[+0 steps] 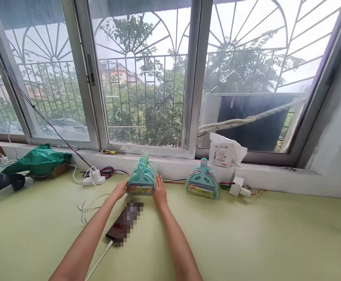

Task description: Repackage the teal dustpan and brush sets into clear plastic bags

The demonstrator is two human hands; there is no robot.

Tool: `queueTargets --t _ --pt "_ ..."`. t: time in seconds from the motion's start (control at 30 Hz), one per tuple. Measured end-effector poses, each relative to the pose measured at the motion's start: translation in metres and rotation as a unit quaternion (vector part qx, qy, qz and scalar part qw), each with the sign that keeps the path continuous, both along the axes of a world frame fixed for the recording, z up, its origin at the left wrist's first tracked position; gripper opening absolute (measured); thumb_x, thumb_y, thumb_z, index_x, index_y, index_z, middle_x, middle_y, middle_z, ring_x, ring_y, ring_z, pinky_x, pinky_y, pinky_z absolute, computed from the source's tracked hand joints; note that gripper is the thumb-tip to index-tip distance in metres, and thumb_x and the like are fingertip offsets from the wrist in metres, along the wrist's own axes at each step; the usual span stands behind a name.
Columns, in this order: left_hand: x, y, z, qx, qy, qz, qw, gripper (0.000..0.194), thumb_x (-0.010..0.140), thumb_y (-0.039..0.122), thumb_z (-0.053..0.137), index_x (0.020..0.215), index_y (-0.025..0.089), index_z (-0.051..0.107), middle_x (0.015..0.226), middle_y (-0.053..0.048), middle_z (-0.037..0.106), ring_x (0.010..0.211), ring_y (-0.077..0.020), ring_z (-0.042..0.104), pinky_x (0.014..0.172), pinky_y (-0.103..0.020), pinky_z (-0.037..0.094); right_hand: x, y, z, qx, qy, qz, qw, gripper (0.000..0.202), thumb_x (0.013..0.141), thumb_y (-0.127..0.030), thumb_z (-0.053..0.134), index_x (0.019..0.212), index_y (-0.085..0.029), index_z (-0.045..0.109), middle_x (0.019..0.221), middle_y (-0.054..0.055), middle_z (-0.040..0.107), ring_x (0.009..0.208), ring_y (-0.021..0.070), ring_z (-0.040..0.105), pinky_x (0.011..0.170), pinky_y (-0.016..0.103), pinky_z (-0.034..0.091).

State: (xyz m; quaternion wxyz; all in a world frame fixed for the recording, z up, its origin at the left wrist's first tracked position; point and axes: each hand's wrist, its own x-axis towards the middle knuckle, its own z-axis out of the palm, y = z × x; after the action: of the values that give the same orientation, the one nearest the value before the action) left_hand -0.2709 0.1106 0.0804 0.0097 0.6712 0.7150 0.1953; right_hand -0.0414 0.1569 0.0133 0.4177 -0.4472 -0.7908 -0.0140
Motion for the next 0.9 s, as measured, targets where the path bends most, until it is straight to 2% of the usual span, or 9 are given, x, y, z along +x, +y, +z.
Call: queueTargets --t 0.07,0.17,0.3,0.37,0.47,0.6,0.7,0.8,0.9 --pt "-0.004 0.014 -0.008 0.015 -0.001 0.041 0.999 0.033 0.074 0.011 0.056 0.107 0.015 0.059 0.111 -0.014 0.064 0.102 -0.0270 0.062 0.083 -0.033 0.047 -0.011 0.013 -0.002 0.004 -0.013 -0.023 1.000 0.075 0.084 -0.019 0.050 0.150 -0.018 0.015 0.157 0.010 0.015 0.146 0.0228 0.010 0.114 0.045 0.025" --pt "-0.002 0.033 -0.020 0.055 -0.052 0.087 0.993 0.051 0.075 0.009 0.054 0.125 0.012 0.048 0.126 -0.022 0.054 0.099 -0.0295 0.064 0.082 -0.037 0.048 -0.019 0.028 -0.005 -0.005 -0.025 -0.023 0.999 0.079 0.086 -0.020 0.047 0.151 -0.015 0.001 0.158 0.012 0.009 0.146 0.0239 0.004 0.115 0.049 0.020" --pt "0.003 0.049 -0.030 0.137 -0.190 0.083 0.969 0.059 0.072 0.010 0.058 0.130 0.008 0.046 0.125 -0.030 0.053 0.097 -0.0362 0.065 0.081 -0.042 0.049 -0.020 0.037 -0.007 -0.014 -0.018 0.013 1.000 0.078 0.089 -0.023 0.043 0.151 -0.017 -0.004 0.158 0.011 0.007 0.146 0.0243 0.003 0.115 0.052 0.018" --pt "0.004 0.052 -0.031 0.134 -0.219 0.075 0.964 0.064 0.072 0.013 0.059 0.133 0.006 0.043 0.126 -0.032 0.052 0.102 -0.0371 0.064 0.085 -0.043 0.048 -0.019 0.037 -0.007 -0.015 -0.005 0.024 1.000 0.076 0.091 -0.026 0.042 0.151 -0.018 -0.004 0.158 0.011 0.006 0.146 0.0241 0.002 0.115 0.052 0.017" --pt "0.004 0.052 -0.031 0.080 -0.179 0.070 0.978 0.081 0.071 0.016 0.059 0.143 0.002 0.024 0.133 -0.037 0.044 0.114 -0.0369 0.057 0.092 -0.046 0.044 -0.015 0.034 -0.003 -0.022 0.002 0.029 0.999 0.074 0.093 -0.033 0.040 0.151 -0.016 -0.003 0.158 0.013 0.008 0.146 0.0243 0.002 0.115 0.052 0.015" --pt "0.003 0.044 -0.026 0.073 -0.172 0.086 0.979 0.093 0.072 0.021 0.060 0.145 -0.004 0.009 0.139 -0.038 0.035 0.132 -0.0396 0.038 0.101 -0.053 0.036 -0.005 0.019 0.005 -0.015 -0.001 0.038 0.999 0.068 0.096 -0.039 0.034 0.151 -0.020 -0.001 0.158 0.011 0.011 0.147 0.0227 0.004 0.115 0.053 0.013" --pt "0.008 0.029 -0.016 0.165 -0.157 0.085 0.970 0.080 0.075 0.011 0.051 0.145 0.000 0.014 0.146 -0.033 0.026 0.139 -0.0372 0.026 0.107 -0.052 0.030 0.010 0.000 0.009 -0.005 0.044 0.017 0.999 0.060 0.097 -0.036 0.028 0.151 -0.025 0.003 0.158 0.008 0.015 0.146 0.0184 0.008 0.115 0.049 0.014" --pt "0.027 0.011 0.002 0.304 -0.128 0.078 0.941 0.068 0.076 0.001 0.042 0.142 0.007 0.026 0.147 -0.025 0.025 0.141 -0.0312 0.021 0.112 -0.050 0.023 0.043 -0.019 0.014 -0.005 0.137 -0.061 0.989 0.058 0.096 -0.031 0.030 0.149 -0.023 0.010 0.156 0.011 0.018 0.145 0.0200 0.012 0.114 0.051 0.013" --pt "0.067 -0.008 0.020 0.379 -0.144 0.062 0.912 0.060 0.075 -0.004 0.039 0.133 0.013 0.036 0.143 -0.019 0.030 0.139 -0.0273 0.024 0.114 -0.050 0.022 0.105 -0.026 0.020 0.010 0.255 -0.195 0.947 0.056 0.092 -0.028 0.034 0.145 -0.016 0.020 0.152 0.016 0.024 0.142 0.0245 0.017 0.113 0.053 0.015"
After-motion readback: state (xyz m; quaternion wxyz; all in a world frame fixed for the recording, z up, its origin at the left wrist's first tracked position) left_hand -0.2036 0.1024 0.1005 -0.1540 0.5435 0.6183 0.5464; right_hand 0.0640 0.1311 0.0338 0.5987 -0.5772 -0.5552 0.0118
